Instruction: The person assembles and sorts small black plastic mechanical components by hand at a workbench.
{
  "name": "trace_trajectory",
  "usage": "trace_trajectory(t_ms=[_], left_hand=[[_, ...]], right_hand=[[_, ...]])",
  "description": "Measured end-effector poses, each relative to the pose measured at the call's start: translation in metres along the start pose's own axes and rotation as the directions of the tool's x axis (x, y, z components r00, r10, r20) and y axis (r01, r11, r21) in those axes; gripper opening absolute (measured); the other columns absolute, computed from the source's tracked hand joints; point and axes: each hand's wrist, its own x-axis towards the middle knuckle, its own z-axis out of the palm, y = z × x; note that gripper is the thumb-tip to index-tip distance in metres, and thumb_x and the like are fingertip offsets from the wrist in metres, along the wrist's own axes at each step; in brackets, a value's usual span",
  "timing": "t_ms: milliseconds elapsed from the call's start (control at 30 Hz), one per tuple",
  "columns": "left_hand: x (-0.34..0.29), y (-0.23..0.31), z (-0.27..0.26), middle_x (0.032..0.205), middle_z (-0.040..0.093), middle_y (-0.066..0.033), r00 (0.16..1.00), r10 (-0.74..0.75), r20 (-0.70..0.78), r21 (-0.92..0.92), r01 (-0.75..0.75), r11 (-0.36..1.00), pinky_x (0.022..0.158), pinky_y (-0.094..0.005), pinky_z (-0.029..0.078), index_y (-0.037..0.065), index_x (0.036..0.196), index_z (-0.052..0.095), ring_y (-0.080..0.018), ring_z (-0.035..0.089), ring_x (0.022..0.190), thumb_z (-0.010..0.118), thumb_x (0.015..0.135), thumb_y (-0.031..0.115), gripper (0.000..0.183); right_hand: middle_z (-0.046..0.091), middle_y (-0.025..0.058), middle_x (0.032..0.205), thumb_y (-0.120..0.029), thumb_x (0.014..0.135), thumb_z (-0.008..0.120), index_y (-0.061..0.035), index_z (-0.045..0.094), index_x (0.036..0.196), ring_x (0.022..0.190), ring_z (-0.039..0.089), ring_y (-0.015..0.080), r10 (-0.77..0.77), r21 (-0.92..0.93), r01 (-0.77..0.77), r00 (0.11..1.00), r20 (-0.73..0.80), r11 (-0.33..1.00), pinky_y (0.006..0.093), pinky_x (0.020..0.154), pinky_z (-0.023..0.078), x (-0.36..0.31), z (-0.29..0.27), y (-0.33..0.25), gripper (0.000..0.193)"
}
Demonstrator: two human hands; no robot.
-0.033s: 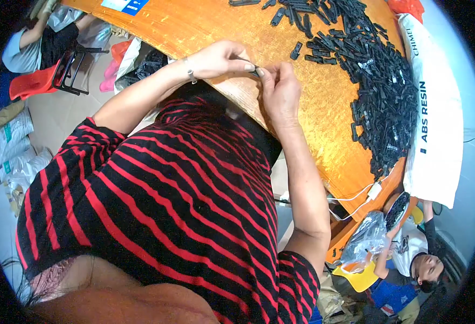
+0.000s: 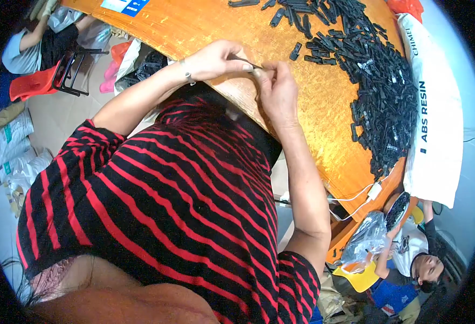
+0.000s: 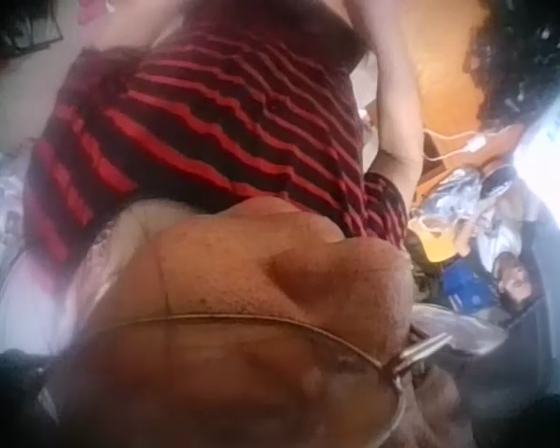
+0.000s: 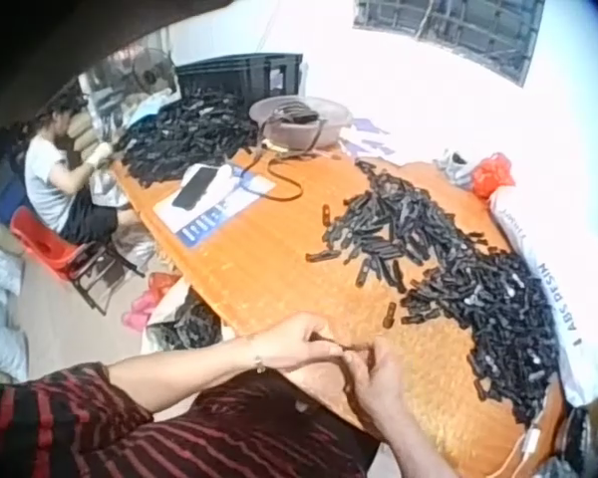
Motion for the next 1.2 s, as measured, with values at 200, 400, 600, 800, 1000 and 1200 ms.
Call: trace_trajectory(t_ms=[200, 400, 600, 800, 1000, 1200], left_hand=[[-0.021, 0.004, -0.004, 0.088, 0.063, 0.0028, 0.997, 0.063, -0.045, -0.26, -0.072, 0.963, 0.074, -0.0232, 0.047, 0.001, 0.102, 0.068, -0.0051, 0.055, 0.084, 0.069, 0.097, 0.023, 0.022], [-0.105, -0.006, -0.101, 0.091, 0.064, 0.0016, 0.993, -0.105, 0.058, 0.091, 0.099, 0.991, 0.08, -0.0257, 0.048, 0.002, 0.104, 0.067, -0.0086, 0.058, 0.087, 0.071, 0.096, 0.022, 0.023], [-0.103, -0.01, -0.133, 0.093, 0.068, -0.0026, 0.968, -0.037, -0.25, 0.204, 0.09, 0.975, 0.084, -0.0312, 0.052, 0.002, 0.107, 0.068, -0.0145, 0.065, 0.092, 0.073, 0.093, 0.02, 0.024], [0.04, 0.009, -0.075, 0.097, 0.071, -0.01, 0.912, 0.291, -0.287, 0.582, -0.075, 0.81, 0.081, -0.0383, 0.056, 0.008, 0.114, 0.066, -0.0255, 0.07, 0.09, 0.07, 0.092, 0.024, 0.027], [0.131, 0.024, -0.028, 0.102, 0.069, -0.0095, 0.836, 0.356, -0.418, 0.664, 0.013, 0.748, 0.083, -0.045, 0.055, 0.011, 0.112, 0.066, -0.0314, 0.068, 0.099, 0.071, 0.089, 0.035, 0.034], [0.139, 0.016, -0.022, 0.098, 0.067, -0.0101, 0.848, 0.31, -0.429, 0.683, 0.081, 0.726, 0.084, -0.0468, 0.054, 0.009, 0.101, 0.068, -0.0334, 0.066, 0.098, 0.073, 0.086, 0.027, 0.024]], right_hand=[[0.068, 0.0066, 0.073, -0.011, 0.1, 0.062, 0.0021, 0.065, 0.102, 0.055, 0.062, 0.0111, 0.091, 0.176, -0.138, 0.964, 0.25, 0.975, 0.0271, 0.052, 0.051, 0.008, 0.002, -0.014, 0.013], [0.072, 0.0115, 0.086, -0.023, 0.096, 0.067, -0.0044, 0.072, 0.1, 0.078, 0.07, 0.0207, 0.136, 0.102, -0.186, 0.918, 0.374, 0.977, 0.0353, 0.073, 0.056, 0.034, -0.011, -0.02, 0.019], [0.066, 0.0119, 0.101, -0.01, 0.085, 0.067, -0.0108, 0.072, 0.1, 0.085, 0.069, 0.0352, -0.264, -0.677, 0.274, 0.957, 0.121, 0.683, 0.0453, 0.074, 0.056, 0.084, -0.07, 0.024, 0.016], [0.063, 0.0107, 0.104, -0.011, 0.083, 0.073, -0.0108, 0.072, 0.099, 0.082, 0.069, 0.0336, -0.223, -0.714, 0.327, 0.945, 0.239, 0.619, 0.0456, 0.072, 0.056, 0.094, -0.06, 0.028, 0.016], [0.062, 0.0143, 0.1, -0.018, 0.087, 0.072, -0.0077, 0.066, 0.096, 0.079, 0.068, 0.0369, -0.18, -0.612, 0.266, 0.963, 0.199, 0.745, 0.0474, 0.069, 0.056, 0.072, -0.023, 0.011, 0.015], [0.061, 0.0153, 0.098, -0.022, 0.088, 0.072, -0.0078, 0.065, 0.101, 0.079, 0.067, 0.0388, -0.15, -0.536, 0.249, 0.963, 0.222, 0.807, 0.0494, 0.069, 0.055, 0.06, -0.013, 0.0, 0.02]])
